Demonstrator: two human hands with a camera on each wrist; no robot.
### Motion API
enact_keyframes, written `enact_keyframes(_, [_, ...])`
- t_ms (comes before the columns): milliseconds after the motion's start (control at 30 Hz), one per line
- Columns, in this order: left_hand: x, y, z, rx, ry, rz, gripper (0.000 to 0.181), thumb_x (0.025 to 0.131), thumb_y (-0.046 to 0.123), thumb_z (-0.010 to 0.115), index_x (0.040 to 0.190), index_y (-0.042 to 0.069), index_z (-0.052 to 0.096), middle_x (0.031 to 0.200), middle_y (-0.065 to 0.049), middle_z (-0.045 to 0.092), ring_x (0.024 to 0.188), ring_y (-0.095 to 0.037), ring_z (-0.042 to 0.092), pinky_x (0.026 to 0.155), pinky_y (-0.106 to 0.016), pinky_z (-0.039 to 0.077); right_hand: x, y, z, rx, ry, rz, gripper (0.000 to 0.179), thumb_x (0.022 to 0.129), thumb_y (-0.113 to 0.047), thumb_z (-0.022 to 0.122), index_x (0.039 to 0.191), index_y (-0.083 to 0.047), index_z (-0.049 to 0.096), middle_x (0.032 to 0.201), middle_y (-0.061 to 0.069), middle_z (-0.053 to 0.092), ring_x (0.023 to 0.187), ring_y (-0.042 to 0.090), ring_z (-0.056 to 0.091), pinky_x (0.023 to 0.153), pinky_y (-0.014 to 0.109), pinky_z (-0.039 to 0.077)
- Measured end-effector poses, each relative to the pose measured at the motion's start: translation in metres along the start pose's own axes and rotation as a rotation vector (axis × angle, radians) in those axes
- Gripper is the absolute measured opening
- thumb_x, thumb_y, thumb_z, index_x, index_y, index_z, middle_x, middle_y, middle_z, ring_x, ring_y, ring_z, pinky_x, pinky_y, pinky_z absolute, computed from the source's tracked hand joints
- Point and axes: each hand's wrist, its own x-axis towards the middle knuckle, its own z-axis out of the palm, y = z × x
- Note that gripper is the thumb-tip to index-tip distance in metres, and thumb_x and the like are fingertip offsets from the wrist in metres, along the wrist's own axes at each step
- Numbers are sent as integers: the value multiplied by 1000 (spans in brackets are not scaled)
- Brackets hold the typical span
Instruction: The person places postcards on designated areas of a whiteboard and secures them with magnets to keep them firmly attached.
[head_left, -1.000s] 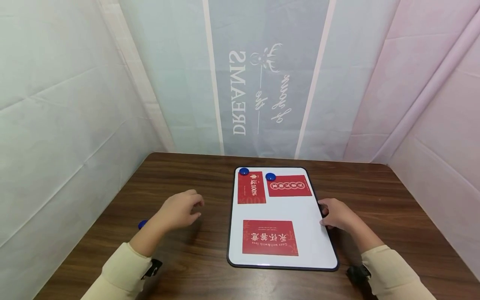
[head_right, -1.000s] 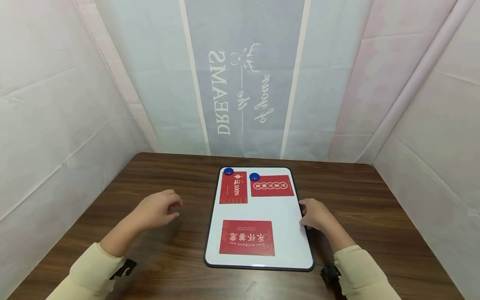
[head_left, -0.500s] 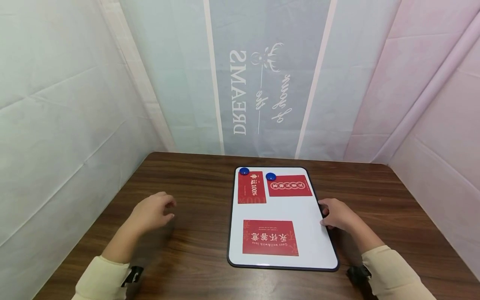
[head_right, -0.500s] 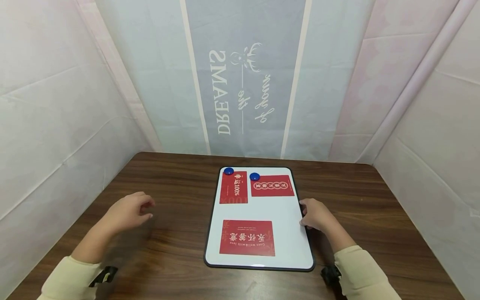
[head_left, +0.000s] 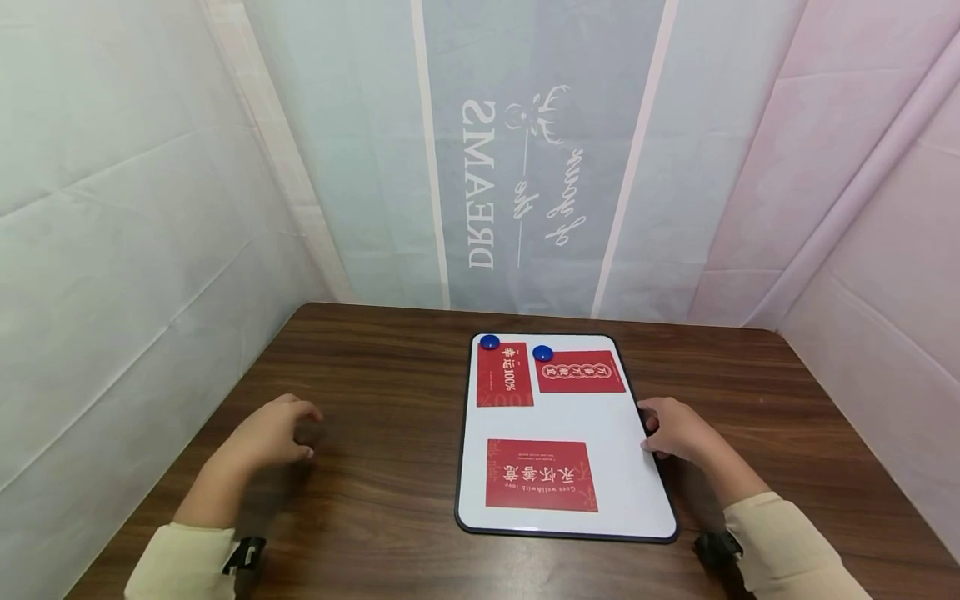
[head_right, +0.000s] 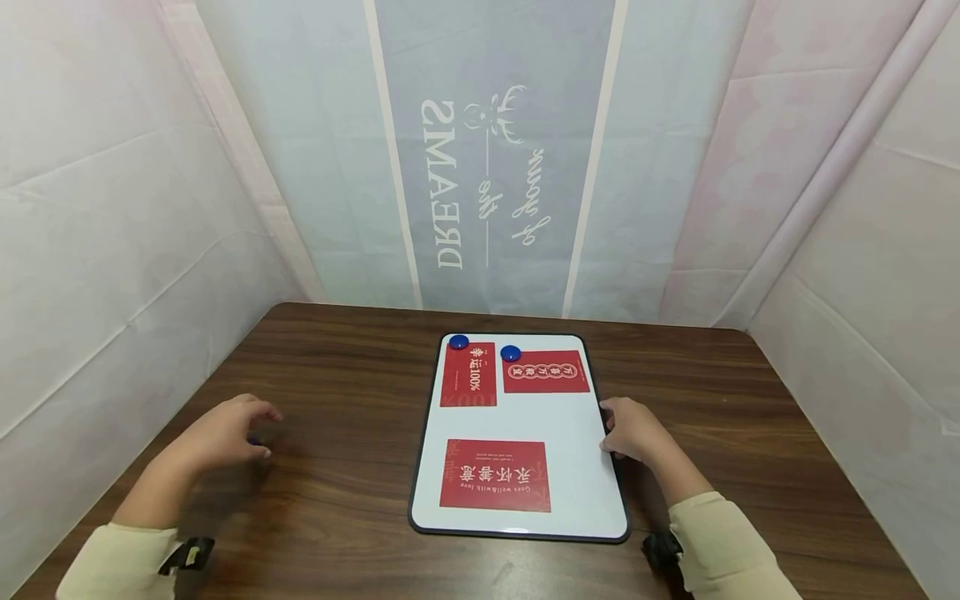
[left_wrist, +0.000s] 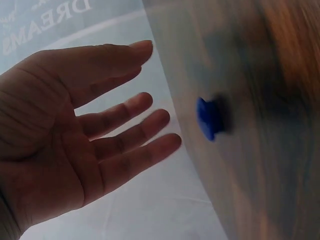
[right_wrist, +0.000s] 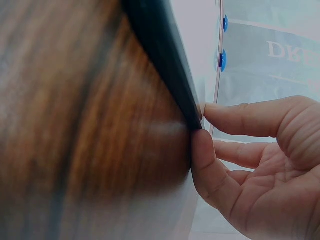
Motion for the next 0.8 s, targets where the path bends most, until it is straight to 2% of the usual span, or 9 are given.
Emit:
enact_keyframes(133, [1, -11, 3, 8, -44, -14, 52, 63, 10, 90, 109, 0, 68, 107, -20, 62, 100, -42, 59, 83, -54, 49, -1, 0, 0, 3, -3, 1, 69, 78, 2, 78, 134, 17, 43, 93, 19, 57, 65, 21, 59, 64, 37, 58])
enact_keyframes(233, [2, -18, 6, -11, -96, -32, 55, 64, 9, 90, 113, -2, 67, 112, -22, 62, 105, -45, 57, 86, -56, 48, -1, 0, 0, 8, -6, 1, 69, 78, 2, 78, 134, 17, 42, 93, 19, 57, 65, 21, 59, 64, 37, 58])
enact_keyframes(367, [5, -23, 9, -14, -133, -40, 44, 65, 6, 88, 105, 1, 71, 105, -17, 67, 103, -43, 60, 85, -55, 49, 0, 1, 0, 8, -3, 3, 69, 78, 2, 78, 134, 17, 43, 93, 18, 57, 65, 21, 59, 64, 36, 58])
enact_keyframes(567, [9, -26, 11, 49, -96, -39, 25, 64, 0, 85, 84, 8, 73, 86, -5, 68, 84, -30, 64, 75, -48, 53, -1, 1, 0, 4, 1, 6, 69, 77, 1, 79, 134, 17, 43, 93, 18, 57, 65, 21, 59, 64, 37, 58])
enact_keyframes(800, [10, -25, 12, 47, -50, -35, 21, 63, -5, 79, 75, 10, 71, 77, 0, 67, 73, -21, 62, 68, -43, 53, -2, 0, 0, 12, 2, -6, 68, 77, 3, 78, 134, 18, 43, 92, 18, 56, 65, 21, 59, 64, 36, 58])
